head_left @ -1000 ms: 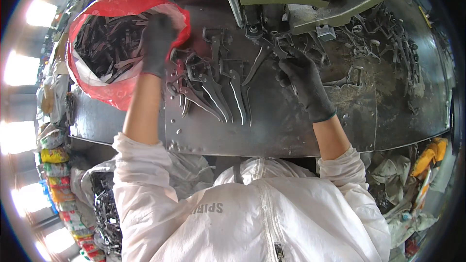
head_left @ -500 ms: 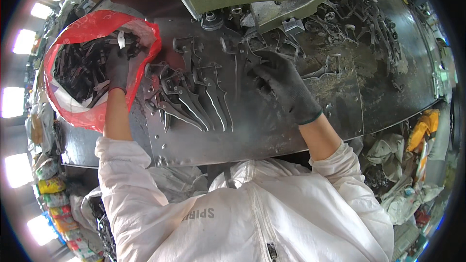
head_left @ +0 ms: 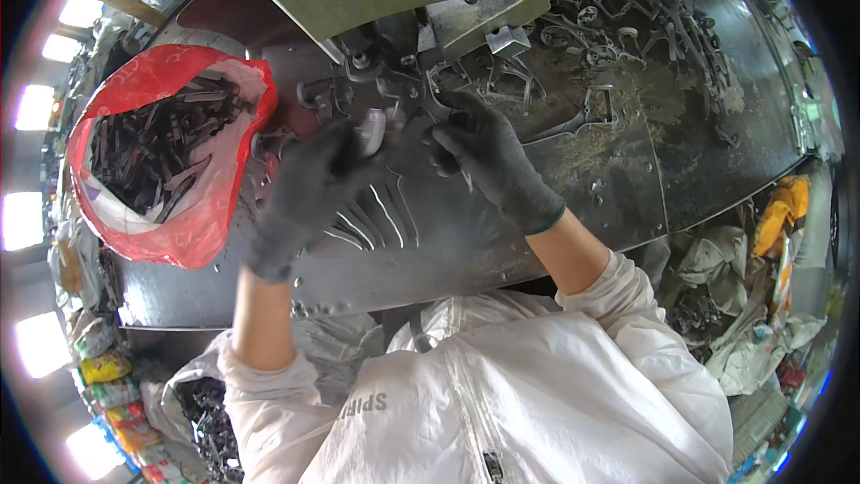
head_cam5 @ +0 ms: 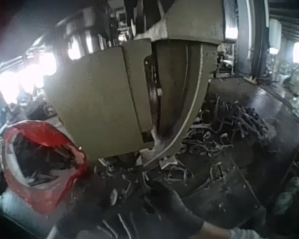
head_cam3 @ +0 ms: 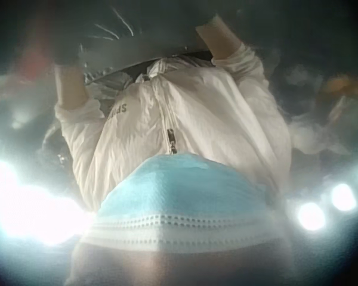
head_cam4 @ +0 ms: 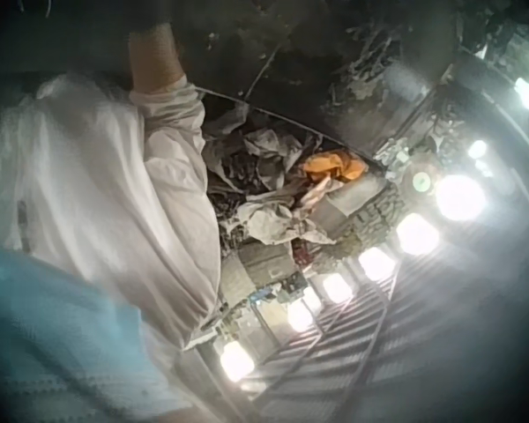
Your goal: The person assembles small metal hardware parts by hand using a mechanical press.
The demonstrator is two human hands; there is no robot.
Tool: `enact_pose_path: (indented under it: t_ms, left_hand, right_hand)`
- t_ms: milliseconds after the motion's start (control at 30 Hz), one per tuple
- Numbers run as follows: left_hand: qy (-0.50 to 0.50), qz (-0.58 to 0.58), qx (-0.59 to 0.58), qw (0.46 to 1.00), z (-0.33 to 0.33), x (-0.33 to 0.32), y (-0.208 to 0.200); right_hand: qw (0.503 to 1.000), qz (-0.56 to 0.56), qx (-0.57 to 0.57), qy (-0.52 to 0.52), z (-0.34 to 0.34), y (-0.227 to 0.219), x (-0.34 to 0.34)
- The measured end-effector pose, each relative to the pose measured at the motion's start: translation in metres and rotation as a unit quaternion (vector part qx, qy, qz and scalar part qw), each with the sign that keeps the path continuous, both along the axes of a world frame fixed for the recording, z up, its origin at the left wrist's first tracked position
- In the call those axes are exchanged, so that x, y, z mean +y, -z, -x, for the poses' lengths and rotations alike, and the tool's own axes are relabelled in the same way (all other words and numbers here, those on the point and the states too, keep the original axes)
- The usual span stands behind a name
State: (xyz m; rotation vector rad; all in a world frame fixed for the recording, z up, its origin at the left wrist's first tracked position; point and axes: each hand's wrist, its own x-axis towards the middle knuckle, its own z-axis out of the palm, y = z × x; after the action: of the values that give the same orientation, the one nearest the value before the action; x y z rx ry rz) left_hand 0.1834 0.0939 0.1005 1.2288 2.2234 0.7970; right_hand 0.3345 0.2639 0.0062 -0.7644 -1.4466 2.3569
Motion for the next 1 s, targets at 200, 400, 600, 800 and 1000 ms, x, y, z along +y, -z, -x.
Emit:
enact_pose_path:
  t_ms: [200,400,600,800,1000]
  left_hand:
    - [0.038,-0.065,-0.004,0.997,-0.034,0.030,0.045]
    - [-0.043,-0.053,0.063,0.996,-0.013,0.014,0.090]
    - [-0.138,-0.073,-0.301,0.941,-0.017,0.026,0.061]
    - [0.000,-0.150,-0.101,0.983,0.007,0.038,0.096]
    - [-0.010,-0.088,0.075,0.993,0.023,0.046,0.114]
  right_hand:
    - [0.733,-0.642,-0.221,-0.039,0.033,0.017,0.104]
    - [0.623,-0.760,-0.186,-0.016,0.035,0.052,0.167]
    - [0.855,-0.500,-0.123,-0.056,0.010,-0.037,0.081]
    - [0.996,-0.008,-0.011,-0.085,0.006,-0.028,0.041]
    - [0.994,-0.073,-0.018,-0.081,0.022,0.000,0.034]
